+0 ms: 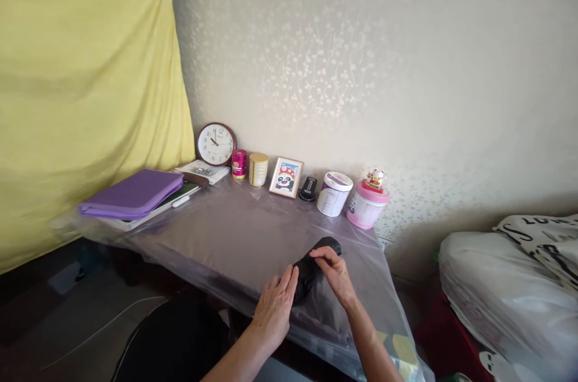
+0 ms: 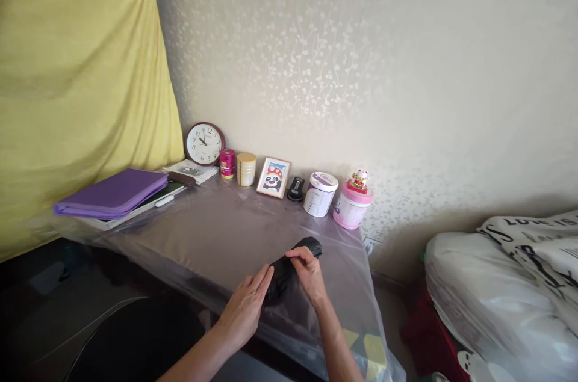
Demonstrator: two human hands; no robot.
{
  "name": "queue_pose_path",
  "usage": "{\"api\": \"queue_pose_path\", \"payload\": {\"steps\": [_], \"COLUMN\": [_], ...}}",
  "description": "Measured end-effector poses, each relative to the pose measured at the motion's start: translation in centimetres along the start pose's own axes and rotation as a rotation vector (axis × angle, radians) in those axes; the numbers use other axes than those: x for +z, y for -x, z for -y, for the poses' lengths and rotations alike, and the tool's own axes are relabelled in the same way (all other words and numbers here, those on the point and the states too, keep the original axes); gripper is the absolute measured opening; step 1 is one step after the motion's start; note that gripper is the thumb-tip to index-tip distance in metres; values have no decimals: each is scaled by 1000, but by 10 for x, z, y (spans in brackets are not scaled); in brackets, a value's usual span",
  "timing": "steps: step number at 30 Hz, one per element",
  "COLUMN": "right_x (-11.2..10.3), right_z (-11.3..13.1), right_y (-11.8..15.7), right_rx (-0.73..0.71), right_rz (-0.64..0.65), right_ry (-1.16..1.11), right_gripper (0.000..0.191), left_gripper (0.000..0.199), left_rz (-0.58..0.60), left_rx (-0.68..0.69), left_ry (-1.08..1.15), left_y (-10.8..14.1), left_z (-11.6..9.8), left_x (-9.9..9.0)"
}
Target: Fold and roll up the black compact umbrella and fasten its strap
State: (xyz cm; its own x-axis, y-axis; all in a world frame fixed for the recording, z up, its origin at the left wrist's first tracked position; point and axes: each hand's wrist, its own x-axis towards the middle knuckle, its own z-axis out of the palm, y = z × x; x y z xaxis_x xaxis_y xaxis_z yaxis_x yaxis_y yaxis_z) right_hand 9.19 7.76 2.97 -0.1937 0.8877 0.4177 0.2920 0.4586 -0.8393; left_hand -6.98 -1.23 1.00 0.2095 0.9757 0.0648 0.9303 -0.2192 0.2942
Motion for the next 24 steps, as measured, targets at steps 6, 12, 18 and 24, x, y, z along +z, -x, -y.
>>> {"api": "queue_pose_path", "payload": {"steps": [6, 12, 18, 24], "right_x": [-56, -75, -69, -70], "right_z": [-7, -39, -50, -57], "right_y": [40, 68, 75, 77], "right_rx": [228, 401, 443, 401], "right_rz": [-163, -464, -409, -346], "right_ry": [-49, -234, -235, -188], "right_gripper": [23, 28, 25, 26], "left_gripper": [82, 78, 65, 51], "left_rz": [18, 28, 31, 46], "left_rx": [-1, -28, -144, -298], "left_ry": [35, 10, 226, 211], "left_y": [1, 2, -10, -20], "left_z": [2, 0, 14, 35], "left_x": [0, 1, -5, -20]}}
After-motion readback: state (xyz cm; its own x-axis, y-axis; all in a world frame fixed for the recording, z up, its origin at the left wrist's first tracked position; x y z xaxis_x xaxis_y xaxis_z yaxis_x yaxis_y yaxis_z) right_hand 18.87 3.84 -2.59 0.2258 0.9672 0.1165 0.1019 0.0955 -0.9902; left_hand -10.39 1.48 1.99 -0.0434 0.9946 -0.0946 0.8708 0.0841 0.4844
